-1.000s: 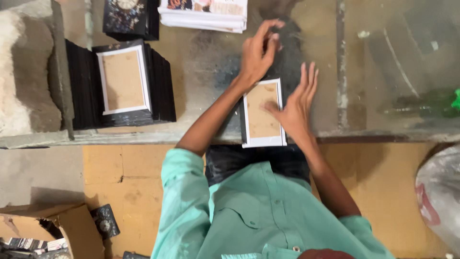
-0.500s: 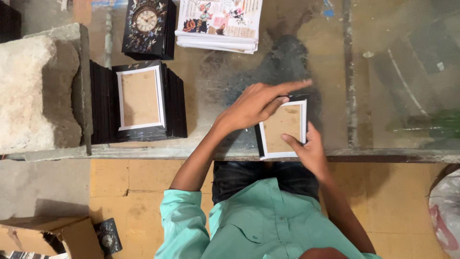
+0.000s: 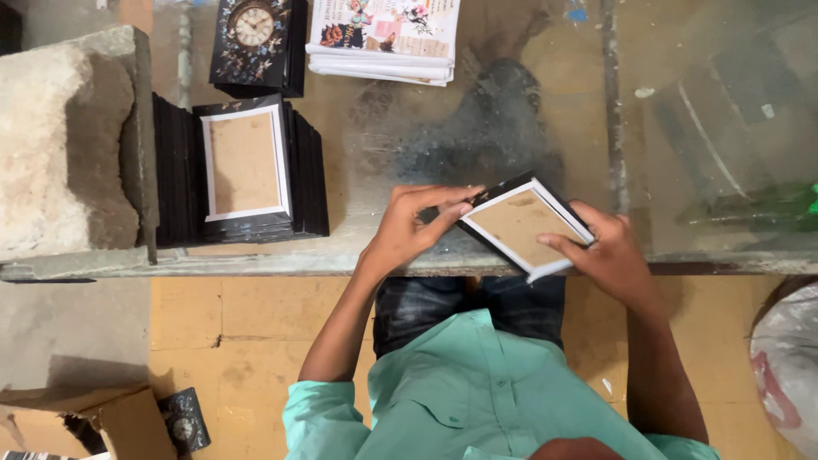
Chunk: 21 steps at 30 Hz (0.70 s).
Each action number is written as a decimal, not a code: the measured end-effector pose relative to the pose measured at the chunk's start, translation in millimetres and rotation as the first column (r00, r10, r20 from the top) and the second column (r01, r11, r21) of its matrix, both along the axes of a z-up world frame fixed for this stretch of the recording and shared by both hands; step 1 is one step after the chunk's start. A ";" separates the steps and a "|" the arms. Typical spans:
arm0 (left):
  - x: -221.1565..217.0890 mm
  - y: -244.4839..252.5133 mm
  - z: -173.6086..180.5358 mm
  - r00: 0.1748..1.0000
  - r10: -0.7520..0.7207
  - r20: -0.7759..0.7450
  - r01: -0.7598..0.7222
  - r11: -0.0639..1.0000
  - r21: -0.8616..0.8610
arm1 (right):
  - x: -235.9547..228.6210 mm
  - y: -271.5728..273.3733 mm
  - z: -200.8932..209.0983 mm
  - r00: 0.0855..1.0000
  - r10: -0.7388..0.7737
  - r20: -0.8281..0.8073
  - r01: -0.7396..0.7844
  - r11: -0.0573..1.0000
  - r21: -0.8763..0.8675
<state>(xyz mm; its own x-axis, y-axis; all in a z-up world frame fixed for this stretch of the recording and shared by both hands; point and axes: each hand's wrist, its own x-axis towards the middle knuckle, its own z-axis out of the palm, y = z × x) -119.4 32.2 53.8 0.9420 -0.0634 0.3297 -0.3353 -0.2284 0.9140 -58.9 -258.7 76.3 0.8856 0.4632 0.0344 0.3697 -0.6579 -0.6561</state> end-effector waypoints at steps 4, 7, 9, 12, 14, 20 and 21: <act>-9.3 -15.3 -26.1 0.962 0.173 -0.213 -0.227 0.937 -0.265 | -5.5 8.4 6.3 0.734 -0.249 0.632 0.217 0.968 0.128; -8.9 -29.3 -36.0 0.969 -0.053 -0.243 -0.112 0.781 -0.615 | -7.4 21.8 2.5 0.888 -0.353 0.295 0.085 0.755 0.650; -9.7 -31.2 -38.0 0.936 -0.169 -0.308 0.009 0.888 -0.459 | -1.9 27.3 -5.3 0.950 -0.149 -0.276 0.311 0.328 0.892; -4.5 -18.7 -37.4 0.874 -0.356 -0.331 0.290 0.929 -0.231 | 9.1 23.5 -21.3 0.882 0.110 -0.458 0.418 0.264 0.869; 3.6 -8.3 -37.7 0.849 -0.462 -0.255 0.366 0.864 -0.347 | 17.8 15.3 -33.8 0.920 0.112 -0.375 0.297 0.424 0.855; 36.0 -19.5 -50.6 0.959 -0.099 -0.264 -0.041 0.877 -0.479 | 42.7 5.3 -77.2 0.923 0.174 -0.342 0.145 0.667 0.731; 37.6 -24.9 -51.5 0.965 -0.067 -0.255 -0.066 0.876 -0.478 | 44.6 7.9 -83.5 0.912 0.153 -0.380 0.211 0.619 0.757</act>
<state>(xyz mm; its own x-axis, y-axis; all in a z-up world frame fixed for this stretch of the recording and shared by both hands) -81.8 7.3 2.3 0.9970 0.0391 0.0674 -0.0753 0.2591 0.9629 -14.4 -250.8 -7.2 0.9178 0.3958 0.0326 -0.0317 0.1550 -0.9874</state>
